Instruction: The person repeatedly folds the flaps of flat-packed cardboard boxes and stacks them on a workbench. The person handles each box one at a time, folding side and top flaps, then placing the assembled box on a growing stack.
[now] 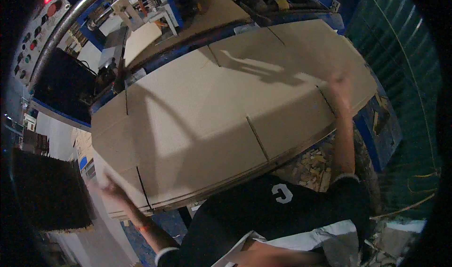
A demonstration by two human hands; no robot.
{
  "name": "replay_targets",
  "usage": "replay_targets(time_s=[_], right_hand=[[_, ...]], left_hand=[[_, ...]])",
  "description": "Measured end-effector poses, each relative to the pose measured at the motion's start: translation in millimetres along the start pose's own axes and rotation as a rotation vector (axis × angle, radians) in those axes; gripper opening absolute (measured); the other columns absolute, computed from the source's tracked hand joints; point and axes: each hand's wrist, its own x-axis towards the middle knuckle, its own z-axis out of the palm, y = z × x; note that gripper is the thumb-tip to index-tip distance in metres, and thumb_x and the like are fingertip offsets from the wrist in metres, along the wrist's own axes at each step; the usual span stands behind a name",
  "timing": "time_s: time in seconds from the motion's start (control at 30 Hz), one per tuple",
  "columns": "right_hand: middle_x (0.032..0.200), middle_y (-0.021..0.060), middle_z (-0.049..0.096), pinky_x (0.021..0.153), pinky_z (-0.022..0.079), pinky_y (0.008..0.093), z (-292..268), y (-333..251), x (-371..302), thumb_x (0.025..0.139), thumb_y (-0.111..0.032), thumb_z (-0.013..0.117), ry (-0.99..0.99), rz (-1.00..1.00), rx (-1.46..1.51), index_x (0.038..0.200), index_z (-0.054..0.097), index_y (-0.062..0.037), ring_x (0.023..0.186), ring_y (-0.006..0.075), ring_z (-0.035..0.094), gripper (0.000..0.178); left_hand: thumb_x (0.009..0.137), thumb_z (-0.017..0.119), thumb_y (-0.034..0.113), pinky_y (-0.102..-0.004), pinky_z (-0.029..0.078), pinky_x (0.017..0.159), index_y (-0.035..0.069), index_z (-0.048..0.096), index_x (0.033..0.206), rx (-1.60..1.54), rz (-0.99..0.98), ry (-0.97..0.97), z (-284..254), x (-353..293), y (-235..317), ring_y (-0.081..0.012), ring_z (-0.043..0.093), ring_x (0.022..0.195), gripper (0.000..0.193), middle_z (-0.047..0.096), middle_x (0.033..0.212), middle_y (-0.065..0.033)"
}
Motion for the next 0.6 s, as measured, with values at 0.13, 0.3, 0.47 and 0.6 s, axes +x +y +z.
replay_targets(time_s=[0.13,0.3,0.47,0.6], right_hand=[[0.111,0.0171,0.050,0.090,0.036,0.0450,-28.2,113.1,-31.2,0.076,-0.030,0.063,0.149,0.253,-0.539,0.117,0.052,-0.0009,0.110,0.0345,0.045,0.051],[0.131,0.0148,0.044,0.100,0.031,0.0435,-17.6,147.8,-20.7,0.080,-0.028,0.057,0.263,0.451,-0.365,0.125,0.049,-0.0025,0.119,0.0337,0.039,0.052],[0.115,0.0117,0.055,0.089,0.042,0.0391,-45.3,100.5,7.2,0.080,-0.015,0.054,0.674,0.517,0.869,0.113,0.055,0.0016,0.101,0.0259,0.053,0.037],[0.106,0.0124,0.058,0.083,0.045,0.0365,-81.3,87.9,43.2,0.081,-0.010,0.054,0.472,0.775,1.137,0.105,0.057,0.0035,0.096,0.0234,0.055,0.027]], left_hand=[[0.081,0.062,0.042,-0.0372,0.046,0.079,-0.009,0.041,0.119,0.106,-1.050,-0.233,-66.1,-65.1,-40.8,-0.0330,0.057,0.087,0.067,0.057,0.108,-0.0212],[0.086,0.056,0.028,-0.0372,0.044,0.084,-0.008,0.039,0.122,-0.053,-0.862,-0.246,-70.7,-82.2,-50.8,-0.0320,0.053,0.096,0.054,0.051,0.116,-0.0199],[0.085,0.054,0.013,-0.0387,0.042,0.087,-0.005,0.038,0.126,-0.579,-1.187,0.254,-88.4,-53.8,-39.8,-0.0258,0.051,0.103,0.047,0.049,0.116,-0.0181],[0.085,0.054,0.014,-0.0422,0.040,0.090,-0.006,0.033,0.128,-0.514,-1.150,0.230,-86.4,-37.2,-20.9,-0.0300,0.049,0.106,0.053,0.045,0.121,-0.0228]])
